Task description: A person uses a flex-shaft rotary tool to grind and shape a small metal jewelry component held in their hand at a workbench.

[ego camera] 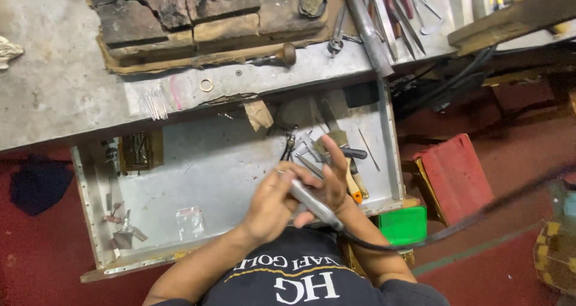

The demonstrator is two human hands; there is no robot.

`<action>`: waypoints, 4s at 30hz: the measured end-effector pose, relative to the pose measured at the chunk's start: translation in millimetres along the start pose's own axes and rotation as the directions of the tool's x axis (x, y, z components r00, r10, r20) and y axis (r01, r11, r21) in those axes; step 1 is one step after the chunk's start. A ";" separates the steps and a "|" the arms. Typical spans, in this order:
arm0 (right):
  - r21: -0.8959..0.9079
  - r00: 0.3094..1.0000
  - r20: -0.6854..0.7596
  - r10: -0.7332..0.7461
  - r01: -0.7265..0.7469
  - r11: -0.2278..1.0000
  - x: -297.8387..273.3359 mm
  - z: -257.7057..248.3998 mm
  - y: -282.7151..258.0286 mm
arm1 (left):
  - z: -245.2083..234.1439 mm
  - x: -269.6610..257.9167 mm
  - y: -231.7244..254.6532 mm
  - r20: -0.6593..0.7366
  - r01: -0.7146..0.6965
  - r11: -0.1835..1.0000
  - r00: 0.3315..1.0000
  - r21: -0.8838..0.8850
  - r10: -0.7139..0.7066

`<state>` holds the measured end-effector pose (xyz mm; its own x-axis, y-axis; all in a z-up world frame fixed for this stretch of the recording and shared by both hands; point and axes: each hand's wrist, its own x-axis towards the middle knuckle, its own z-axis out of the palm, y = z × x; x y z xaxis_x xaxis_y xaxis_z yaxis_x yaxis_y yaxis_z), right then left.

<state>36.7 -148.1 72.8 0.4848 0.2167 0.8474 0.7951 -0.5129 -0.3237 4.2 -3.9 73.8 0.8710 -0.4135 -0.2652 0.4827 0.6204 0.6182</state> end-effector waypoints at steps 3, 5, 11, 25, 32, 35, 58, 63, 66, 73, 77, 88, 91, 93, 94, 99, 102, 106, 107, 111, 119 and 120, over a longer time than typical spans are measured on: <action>0.212 0.941 -0.337 0.004 0.072 0.975 -43.8 28.6 20.9 | -10.3 4.7 10.4 0.209 -0.153 0.949 0.973 0.275 0.096; 0.396 0.922 -0.378 0.084 0.079 0.915 -64.1 18.0 40.1 | -13.5 13.7 48.2 0.236 -0.387 0.791 0.921 0.473 0.310; 0.348 0.854 -0.323 0.407 -0.293 0.891 26.4 -34.3 93.9 | -69.3 51.4 146.1 0.524 -0.292 -0.441 0.574 0.849 0.629; -0.030 0.890 0.175 0.420 -0.422 0.906 169.0 -6.1 174.8 | -68.3 56.0 176.3 0.517 -0.265 -0.503 0.717 0.823 0.467; -0.159 0.871 0.219 0.440 -0.413 0.897 169.8 0.7 177.6 | -71.5 29.0 141.5 0.452 -0.501 0.010 0.788 0.865 0.419; -0.181 0.869 0.211 0.447 -0.415 0.892 172.4 1.2 173.3 | -77.3 24.4 130.9 0.349 -0.435 0.117 0.833 0.893 0.429; 0.949 0.763 0.001 0.646 -0.204 0.240 28.6 -10.3 91.4 | -68.6 21.7 94.4 -0.258 0.117 0.378 0.901 0.918 0.348; 0.927 -0.210 0.262 0.942 -0.218 -0.306 -51.1 -4.0 74.4 | -70.2 26.5 88.5 -0.368 0.172 0.479 0.861 0.861 0.352; 0.909 0.032 0.293 0.956 -0.320 -0.268 -76.0 -6.6 66.1 | -78.9 30.2 80.8 -0.339 0.116 0.496 0.858 0.860 0.386; 0.901 0.485 0.432 0.760 -0.280 -0.333 -92.0 -10.2 48.5 | -108.0 40.8 59.5 -0.389 -0.012 0.645 0.789 0.764 0.476; 0.700 0.585 0.550 0.596 -0.712 0.053 -33.7 -11.9 43.8 | -118.6 47.7 57.8 -0.288 -0.110 0.636 0.823 0.764 0.489; 0.543 0.868 0.266 0.419 -0.494 0.679 30.3 38.5 36.2 | -104.2 61.7 62.8 -0.134 -0.381 0.723 0.828 0.576 0.544; 0.536 0.885 0.216 0.412 -0.460 0.708 31.0 46.5 40.7 | -103.3 65.5 59.3 -0.132 -0.392 0.756 0.840 0.525 0.527; 0.472 0.886 0.212 0.412 -0.462 0.751 35.3 49.3 42.3 | -108.3 66.4 55.6 -0.133 -0.393 0.786 0.852 0.477 0.506; 0.472 0.883 0.219 0.415 -0.468 0.747 36.4 51.2 43.3 | -110.2 67.8 52.3 -0.140 -0.388 0.789 0.852 0.476 0.504; 0.441 0.903 0.207 0.375 -0.429 0.788 36.1 57.0 47.0 | -109.3 70.9 44.2 -0.144 -0.402 0.802 0.851 0.442 0.506; 0.436 0.898 0.227 0.377 -0.440 0.785 32.6 57.8 48.1 | -107.4 68.0 44.1 -0.161 -0.399 0.788 0.839 0.468 0.520; 0.427 0.900 0.235 0.368 -0.436 0.792 29.6 58.2 50.0 | -104.1 67.7 49.6 -0.162 -0.401 0.778 0.833 0.483 0.530; 0.443 0.900 0.228 0.372 -0.436 0.783 28.7 58.4 50.0 | -104.8 67.3 50.6 -0.145 -0.406 0.761 0.830 0.507 0.539; 0.467 0.886 0.225 0.406 -0.464 0.753 31.4 58.7 47.8 | -105.8 64.8 60.9 -0.096 -0.420 0.733 0.832 0.535 0.547; 0.503 0.886 0.220 0.409 -0.462 0.730 25.9 58.2 51.1 | -95.7 64.1 68.0 -0.108 -0.408 0.697 0.816 0.589 0.568; 0.505 0.887 0.223 0.405 -0.461 0.730 25.6 57.9 51.4 | -92.4 64.2 69.5 -0.094 -0.392 0.692 0.829 0.606 0.551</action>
<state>111.1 -120.9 53.5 0.8333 0.1697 0.5261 0.5410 -0.0551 -0.8392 102.1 74.3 31.3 0.9967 0.0618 0.0517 -0.0625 0.1877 0.9802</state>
